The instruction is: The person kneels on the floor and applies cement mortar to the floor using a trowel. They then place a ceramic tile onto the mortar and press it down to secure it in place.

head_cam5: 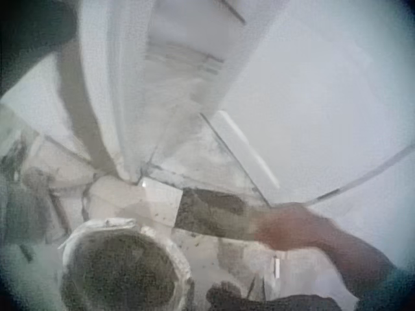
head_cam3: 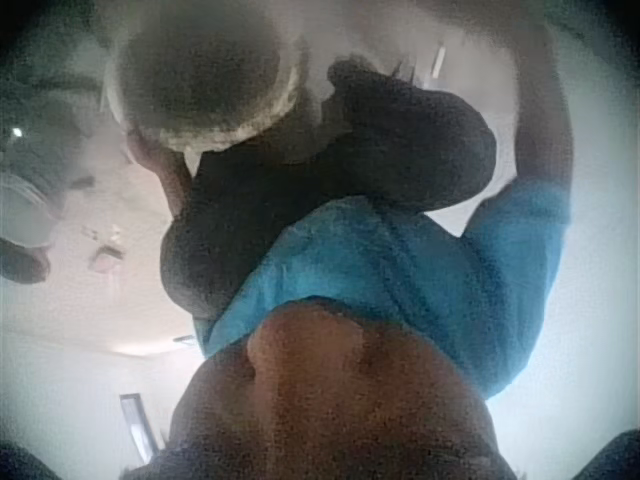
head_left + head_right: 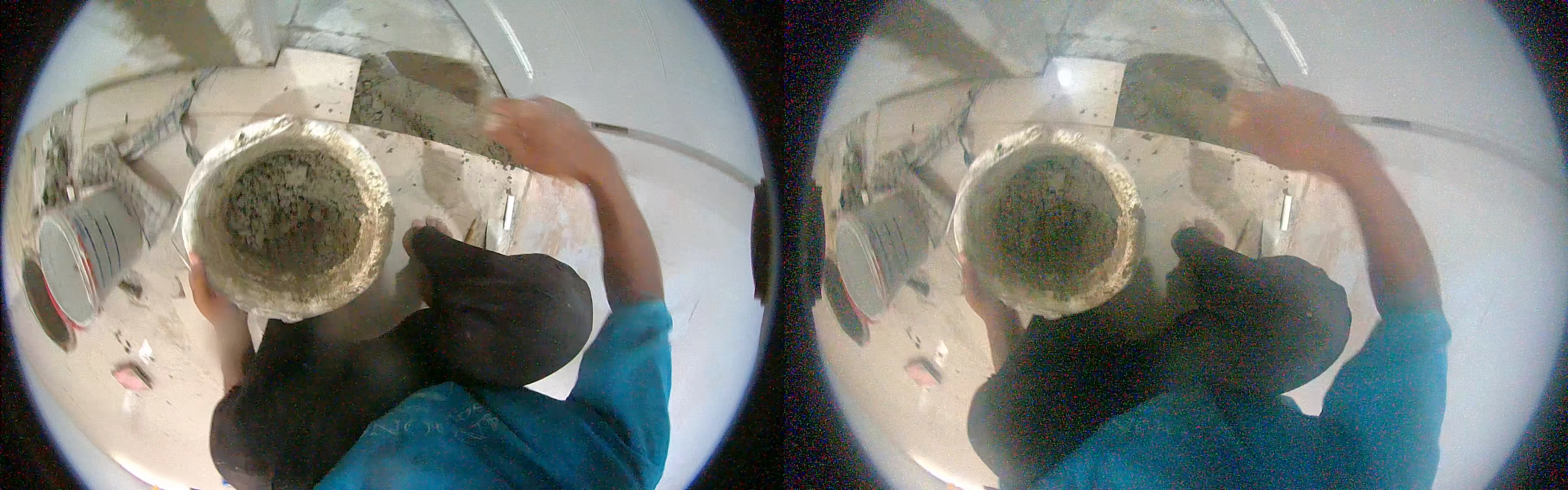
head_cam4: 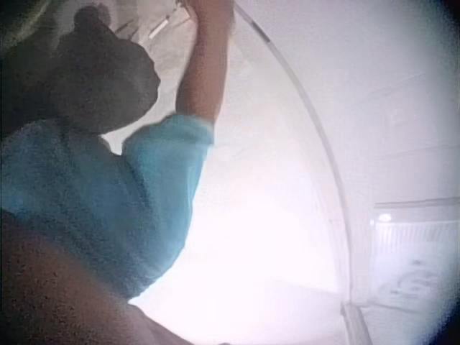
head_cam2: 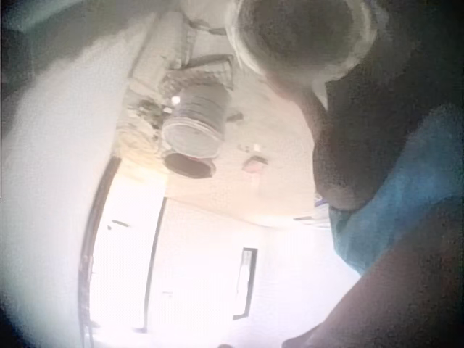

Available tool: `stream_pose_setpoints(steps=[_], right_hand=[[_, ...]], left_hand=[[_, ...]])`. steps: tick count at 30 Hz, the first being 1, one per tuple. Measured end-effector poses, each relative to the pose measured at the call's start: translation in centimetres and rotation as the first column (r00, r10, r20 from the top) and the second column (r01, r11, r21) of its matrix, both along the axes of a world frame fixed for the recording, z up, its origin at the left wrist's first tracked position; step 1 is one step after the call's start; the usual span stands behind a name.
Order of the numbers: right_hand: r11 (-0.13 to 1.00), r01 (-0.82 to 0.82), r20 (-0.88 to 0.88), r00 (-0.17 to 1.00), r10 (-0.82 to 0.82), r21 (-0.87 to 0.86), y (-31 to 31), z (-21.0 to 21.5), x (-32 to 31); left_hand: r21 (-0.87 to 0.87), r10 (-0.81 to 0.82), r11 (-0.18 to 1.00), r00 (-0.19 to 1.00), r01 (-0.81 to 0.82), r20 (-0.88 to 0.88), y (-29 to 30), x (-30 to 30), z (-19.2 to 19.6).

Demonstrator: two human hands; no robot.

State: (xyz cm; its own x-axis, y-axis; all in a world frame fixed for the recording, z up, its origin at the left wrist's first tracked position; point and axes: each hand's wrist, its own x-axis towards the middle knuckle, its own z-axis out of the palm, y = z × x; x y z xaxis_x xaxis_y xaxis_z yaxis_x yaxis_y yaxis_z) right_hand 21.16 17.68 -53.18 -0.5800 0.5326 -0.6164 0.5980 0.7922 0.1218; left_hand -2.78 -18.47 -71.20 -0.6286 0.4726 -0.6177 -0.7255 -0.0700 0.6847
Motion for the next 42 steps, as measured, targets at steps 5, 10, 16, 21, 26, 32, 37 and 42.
stream_pose_setpoints(steps=[5, 10, 16, 21, 26, 32, 37, 42], right_hand=[[0.981, -0.124, -0.256, 0.963, 0.083, -0.150, -5.0, 5.7, -0.4], [0.963, -0.269, 0.038, 0.963, 0.267, 0.033, -8.1, 0.8, -5.1], [0.949, -0.237, -0.101, 0.970, 0.220, -0.206, -12.0, -4.4, -4.1], [0.926, -0.235, -0.169, 0.967, 0.191, -0.295, -13.3, -3.5, -3.2], [0.976, -0.135, -0.240, 0.967, 0.092, -0.171, -11.2, -0.9, -4.4], [0.812, -0.145, -0.220, 0.975, 0.021, -0.566, -11.8, -7.5, -5.0], [0.927, -0.282, -0.233, 0.946, 0.225, -0.248, -8.5, -3.8, -3.4], [0.950, -0.303, -0.154, 0.945, 0.288, -0.080, -8.3, -1.9, -3.3]], left_hand=[[-0.124, -0.015, 0.992, 1.000, 0.013, -0.016, 2.2, -0.6, 3.0], [0.006, -0.218, 0.975, 0.954, 0.224, -0.208, 5.9, 0.4, 7.2], [-0.066, -0.256, 0.966, 0.912, 0.248, -0.319, 7.0, 1.6, 9.7], [-0.215, -0.423, 0.905, 0.835, 0.368, -0.351, 7.6, 1.8, 9.1], [-0.065, -0.326, 0.944, 0.889, 0.323, -0.322, 8.1, 1.8, 8.6], [-0.147, -0.334, 0.942, 0.824, 0.300, -0.457, 7.7, 1.0, 8.4], [-0.146, -0.255, 0.966, 0.874, 0.213, -0.414, 6.7, 0.4, 7.3], [-0.163, -0.340, 0.940, 0.777, 0.300, -0.531, 6.5, 1.0, 7.3]])
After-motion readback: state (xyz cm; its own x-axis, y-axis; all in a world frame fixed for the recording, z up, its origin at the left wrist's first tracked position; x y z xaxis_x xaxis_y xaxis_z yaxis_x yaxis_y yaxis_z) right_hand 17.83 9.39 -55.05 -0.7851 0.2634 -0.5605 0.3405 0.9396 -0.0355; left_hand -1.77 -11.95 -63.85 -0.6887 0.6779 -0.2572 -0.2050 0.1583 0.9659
